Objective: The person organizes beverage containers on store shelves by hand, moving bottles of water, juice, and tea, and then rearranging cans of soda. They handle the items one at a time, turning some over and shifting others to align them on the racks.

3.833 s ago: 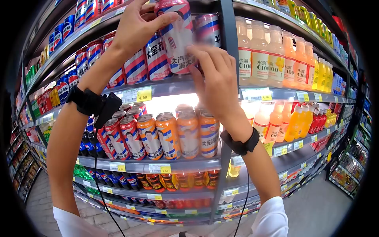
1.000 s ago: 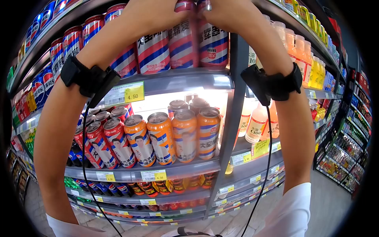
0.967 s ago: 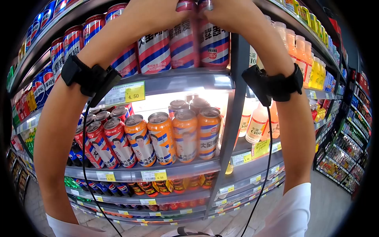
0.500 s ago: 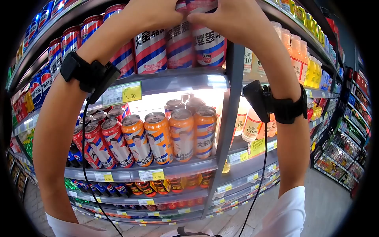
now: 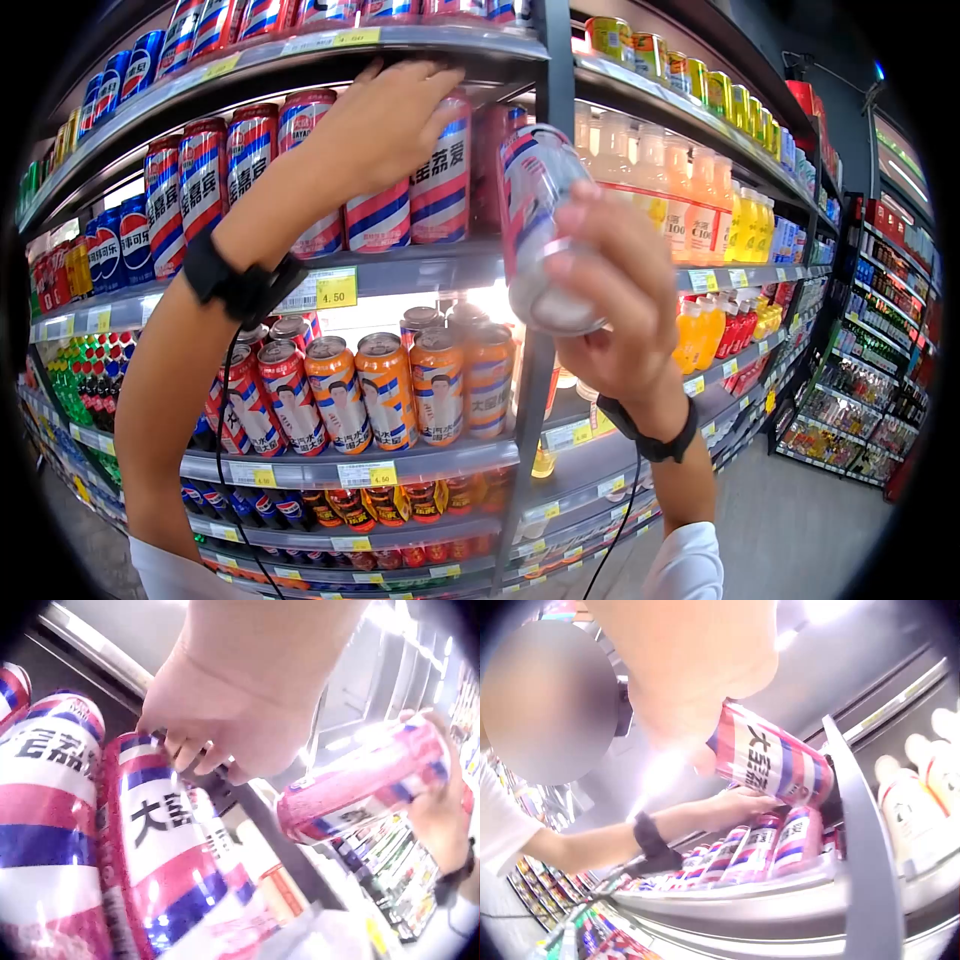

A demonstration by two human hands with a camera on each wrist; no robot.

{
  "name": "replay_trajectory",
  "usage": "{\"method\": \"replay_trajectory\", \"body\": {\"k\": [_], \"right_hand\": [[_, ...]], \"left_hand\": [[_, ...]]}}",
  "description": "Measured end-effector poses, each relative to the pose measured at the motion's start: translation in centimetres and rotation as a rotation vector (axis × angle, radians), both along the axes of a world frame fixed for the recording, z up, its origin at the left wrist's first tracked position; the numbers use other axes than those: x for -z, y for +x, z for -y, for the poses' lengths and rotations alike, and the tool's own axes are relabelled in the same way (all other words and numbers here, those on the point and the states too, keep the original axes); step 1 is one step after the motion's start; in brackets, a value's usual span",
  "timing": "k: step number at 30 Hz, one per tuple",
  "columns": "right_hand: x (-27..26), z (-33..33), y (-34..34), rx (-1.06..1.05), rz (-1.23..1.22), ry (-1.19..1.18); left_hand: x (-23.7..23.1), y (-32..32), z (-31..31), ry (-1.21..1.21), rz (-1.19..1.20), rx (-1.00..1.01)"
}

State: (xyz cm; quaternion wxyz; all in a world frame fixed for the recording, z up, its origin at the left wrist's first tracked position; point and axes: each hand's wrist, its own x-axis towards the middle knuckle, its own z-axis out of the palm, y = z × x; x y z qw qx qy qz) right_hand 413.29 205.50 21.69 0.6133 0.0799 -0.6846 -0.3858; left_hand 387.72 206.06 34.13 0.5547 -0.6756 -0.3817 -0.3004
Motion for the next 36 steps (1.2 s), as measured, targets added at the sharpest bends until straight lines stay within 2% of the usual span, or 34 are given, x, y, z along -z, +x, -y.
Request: {"method": "replay_trajectory", "body": {"k": [2,4,5,7,8,9,11,12,13,16,17,20,22,23,24,26,28,29,30,31,32,33,35,36], "right_hand": [[1.7,-1.4,0.5,0.033,0.005,0.140],[3.2,-1.9,0.7,0.091,0.004,0.253],[3.8,-1.5,1.1,0.150,0.034,0.264],[4.2,-1.9,0.6,0.144,0.007,0.342],[4.1,-2.0,0.1,0.094,0.014,0.362],[4.0,-2.1,-0.5,0.044,0.020,0.378],[3.7,-1.3,-1.2,0.020,0.110,0.309],[3.0,-1.8,-1.4,0.056,0.128,0.374],[2.6,-2.3,-2.1,-0.012,0.142,0.352],[1.2,-2.3,-1.8,0.127,0.230,0.141],[0.8,-1.6,-1.9,0.087,0.214,0.006],[-1.3,0.2,-1.6,-0.226,0.175,-0.445],[-3.0,0.6,-2.2,-0.408,0.110,-0.712],[-4.1,1.1,-2.5,-0.378,0.100,-0.826],[-5.0,1.1,-3.3,-0.339,0.077,-0.771],[-6.4,1.1,-3.8,-0.298,0.055,-0.722],[-7.7,1.2,-3.9,0.031,0.017,-0.724],[-8.0,0.9,-4.1,0.031,0.022,-0.725],[-8.1,0.6,-4.3,0.093,-0.058,-0.673],[-8.4,0.2,-4.5,0.153,-0.139,-0.620],[-8.9,-0.7,-4.4,0.153,-0.139,-0.624],[-9.6,-2.0,-4.0,0.046,-0.070,-0.627],[-10.5,-3.9,-3.3,-0.168,0.065,-0.622],[-9.8,-3.3,-3.8,-0.413,0.023,-0.804]], "left_hand": [[0.6,0.5,1.7,-0.007,-0.057,0.071],[0.5,1.7,5.0,-0.513,0.224,0.379],[0.9,2.7,6.7,-0.509,0.218,0.382],[2.1,4.6,9.2,-0.993,0.876,0.706],[2.3,4.4,8.9,-1.124,0.863,0.785],[2.5,4.5,8.9,-1.125,0.870,0.777],[2.7,5.0,8.7,-1.208,0.749,0.961],[2.4,4.9,8.9,-1.234,0.779,0.974],[2.4,4.8,8.7,-1.237,0.783,0.966],[2.2,3.4,7.9,-1.084,0.809,0.940],[1.9,2.8,7.6,-1.076,0.821,0.928],[0.9,2.0,6.8,-0.845,0.773,0.847],[0.7,2.2,7.1,-0.808,0.703,0.849],[0.8,2.3,7.0,-0.779,0.678,0.850],[0.8,2.5,6.4,-0.788,0.682,0.845],[1.1,3.3,4.9,-0.561,0.633,0.985],[1.8,4.9,6.6,-0.529,0.633,1.020],[2.0,5.6,7.2,-0.491,0.626,1.058],[0.3,6.1,6.8,-0.460,0.663,0.899],[0.4,5.9,6.7,-0.461,0.666,0.898],[0.5,5.6,6.5,-0.436,0.678,0.812],[0.4,6.1,8.0,-0.410,0.689,0.727],[-0.6,6.4,7.6,-0.492,0.748,0.723],[-1.9,5.5,5.1,-0.562,0.728,0.866]]}}
